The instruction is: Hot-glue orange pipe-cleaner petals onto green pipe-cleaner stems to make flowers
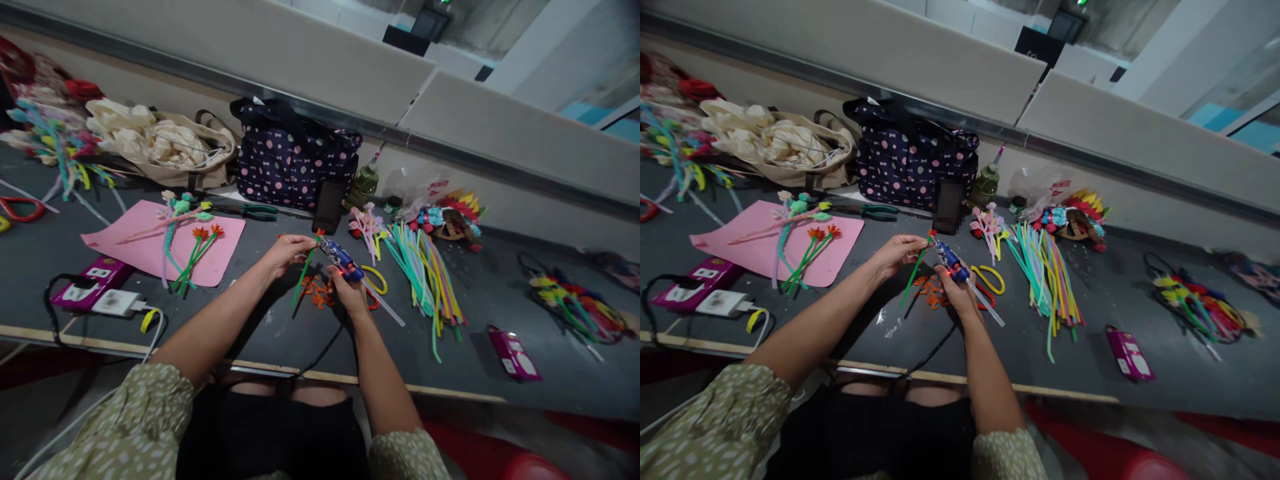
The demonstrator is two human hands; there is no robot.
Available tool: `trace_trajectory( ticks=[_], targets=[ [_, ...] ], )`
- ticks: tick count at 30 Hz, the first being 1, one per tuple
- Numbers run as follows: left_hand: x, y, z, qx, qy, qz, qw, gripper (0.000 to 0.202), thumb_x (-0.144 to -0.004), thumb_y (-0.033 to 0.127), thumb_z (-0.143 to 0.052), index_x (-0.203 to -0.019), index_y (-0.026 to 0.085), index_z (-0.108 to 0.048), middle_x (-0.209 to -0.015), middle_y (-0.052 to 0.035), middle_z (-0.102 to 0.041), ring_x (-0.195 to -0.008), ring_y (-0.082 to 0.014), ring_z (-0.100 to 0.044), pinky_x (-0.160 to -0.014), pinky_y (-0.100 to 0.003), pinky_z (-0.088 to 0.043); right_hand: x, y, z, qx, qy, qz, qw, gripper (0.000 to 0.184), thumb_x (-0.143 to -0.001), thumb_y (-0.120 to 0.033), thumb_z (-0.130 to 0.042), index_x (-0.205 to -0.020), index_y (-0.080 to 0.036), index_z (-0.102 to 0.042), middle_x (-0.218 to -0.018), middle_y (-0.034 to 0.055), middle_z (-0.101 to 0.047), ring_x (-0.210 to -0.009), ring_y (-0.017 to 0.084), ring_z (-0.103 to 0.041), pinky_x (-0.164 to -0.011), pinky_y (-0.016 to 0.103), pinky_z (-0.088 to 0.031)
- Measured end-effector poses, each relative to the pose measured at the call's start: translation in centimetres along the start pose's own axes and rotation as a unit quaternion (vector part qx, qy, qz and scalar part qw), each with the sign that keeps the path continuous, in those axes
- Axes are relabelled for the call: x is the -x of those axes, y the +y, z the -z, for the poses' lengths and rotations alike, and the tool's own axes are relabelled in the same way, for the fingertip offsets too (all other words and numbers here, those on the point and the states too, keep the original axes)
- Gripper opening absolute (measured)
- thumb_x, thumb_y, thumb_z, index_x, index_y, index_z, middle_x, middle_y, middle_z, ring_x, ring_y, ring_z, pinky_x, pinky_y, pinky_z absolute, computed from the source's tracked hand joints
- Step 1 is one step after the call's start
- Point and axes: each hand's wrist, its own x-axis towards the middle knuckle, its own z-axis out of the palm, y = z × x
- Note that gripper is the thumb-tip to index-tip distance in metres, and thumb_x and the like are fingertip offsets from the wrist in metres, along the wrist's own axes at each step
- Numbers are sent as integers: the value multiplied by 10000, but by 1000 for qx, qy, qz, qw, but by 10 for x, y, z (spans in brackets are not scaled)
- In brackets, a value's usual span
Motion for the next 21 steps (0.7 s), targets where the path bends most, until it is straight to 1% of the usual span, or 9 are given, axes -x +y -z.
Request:
trace_trajectory(
  ticks=[9,14,21],
  targets=[
    [1,1,1,7,-4,0,1000,405,-545,410,-911,-813,141,-770,-728,-30,-668,-588,-82,-527,-608,-239,-445,2,-4,1,14,-7,8,1000,453,-733,-659,-706,-872,-234,-633,-541,-34,-572,-424,145,-521,-436,276,-451],
    [1,1,0,7,-3,2,1000,396,-551,406,-909,-811,143,-767,-736,-30,-670,-593,-82,-529,-616,-239,-450,2,-2,1,17,-3,11,1000,444,-725,-666,-707,-835,-243,-627,-527,-38,-563,-429,157,-524,-457,296,-458],
    [2,3,-2,4,0,2,1000,415,-525,408,-917,-800,136,-767,-735,-44,-677,-596,-90,-537,-613,-245,-445,1,1,3,39,-1,23,999,417,-748,-652,-697,-794,-244,-624,-507,-39,-552,-440,156,-532,-471,287,-458]
  ],
)
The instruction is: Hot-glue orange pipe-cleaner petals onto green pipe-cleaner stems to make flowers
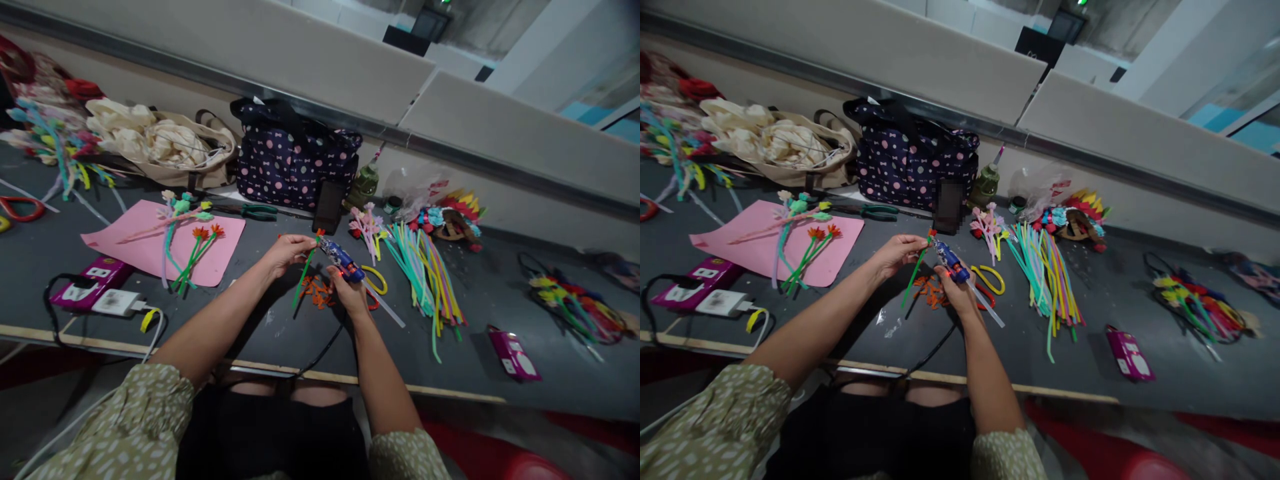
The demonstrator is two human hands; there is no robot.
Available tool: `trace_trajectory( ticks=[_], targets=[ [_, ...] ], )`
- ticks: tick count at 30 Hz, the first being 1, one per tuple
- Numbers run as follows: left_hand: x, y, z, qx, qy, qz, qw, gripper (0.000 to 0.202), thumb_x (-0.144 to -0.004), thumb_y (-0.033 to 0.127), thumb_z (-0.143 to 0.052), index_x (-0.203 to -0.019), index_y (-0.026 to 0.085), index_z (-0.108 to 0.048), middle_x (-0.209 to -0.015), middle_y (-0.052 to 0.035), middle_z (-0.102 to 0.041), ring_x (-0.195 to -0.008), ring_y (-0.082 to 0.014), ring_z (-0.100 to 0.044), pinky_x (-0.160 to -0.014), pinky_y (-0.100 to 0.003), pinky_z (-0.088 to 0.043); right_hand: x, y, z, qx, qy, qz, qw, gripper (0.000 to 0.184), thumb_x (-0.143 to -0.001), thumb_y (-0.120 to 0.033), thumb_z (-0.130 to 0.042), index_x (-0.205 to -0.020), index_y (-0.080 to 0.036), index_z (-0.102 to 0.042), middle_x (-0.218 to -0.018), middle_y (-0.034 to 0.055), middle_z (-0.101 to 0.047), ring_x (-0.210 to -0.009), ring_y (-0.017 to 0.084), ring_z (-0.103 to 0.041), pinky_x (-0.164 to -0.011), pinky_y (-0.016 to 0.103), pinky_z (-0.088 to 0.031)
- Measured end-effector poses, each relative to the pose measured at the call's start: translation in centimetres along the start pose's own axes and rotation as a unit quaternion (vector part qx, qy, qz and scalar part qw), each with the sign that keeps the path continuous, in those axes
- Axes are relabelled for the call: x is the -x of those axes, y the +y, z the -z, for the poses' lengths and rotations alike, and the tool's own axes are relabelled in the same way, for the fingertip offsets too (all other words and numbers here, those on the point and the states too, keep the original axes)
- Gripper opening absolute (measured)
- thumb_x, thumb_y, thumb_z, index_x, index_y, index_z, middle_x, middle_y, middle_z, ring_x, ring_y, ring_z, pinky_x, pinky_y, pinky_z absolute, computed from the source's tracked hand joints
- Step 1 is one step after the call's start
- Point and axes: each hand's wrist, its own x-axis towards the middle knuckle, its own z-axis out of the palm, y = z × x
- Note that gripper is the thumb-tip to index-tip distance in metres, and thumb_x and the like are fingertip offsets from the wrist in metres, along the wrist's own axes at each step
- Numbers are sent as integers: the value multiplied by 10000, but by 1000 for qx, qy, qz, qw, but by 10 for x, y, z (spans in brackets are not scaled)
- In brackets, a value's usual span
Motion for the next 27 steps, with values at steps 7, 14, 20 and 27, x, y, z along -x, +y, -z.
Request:
trace_trajectory(
  ticks=[7,14,20,27],
  targets=[
    [-1,-1,1,4,7,-7,1000,393,-535,407,-914,-794,147,-771,-718,-28,-662,-579,-76,-508,-593,-230,-430,2,-10,0,8,1,3,1000,421,-750,-661,-692,-821,-249,-642,-488,-41,-547,-432,158,-530,-466,291,-453],
    [-1,0,1,-9,13,-24,1000,370,-542,400,-904,-775,147,-767,-713,-24,-653,-582,-77,-503,-557,-219,-407,1,-8,-1,12,-14,12,1000,398,-779,-643,-678,-761,-250,-612,-492,-39,-542,-441,158,-518,-491,301,-448],
    [-1,2,3,-7,27,-31,999,367,-533,388,-908,-763,142,-761,-758,-54,-689,-636,-99,-556,-560,-208,-441,-2,-7,3,57,29,44,997,367,-781,-610,-679,-784,-252,-597,-541,-45,-543,-510,169,-523,-557,310,-449],
    [-1,8,4,34,61,-18,997,362,-530,361,-899,-768,145,-733,-778,-54,-704,-667,-123,-614,-627,-257,-550,-15,3,17,132,82,56,986,269,-788,-493,-661,-817,-241,-572,-713,-13,-600,-650,177,-549,-640,300,-430]
  ],
)
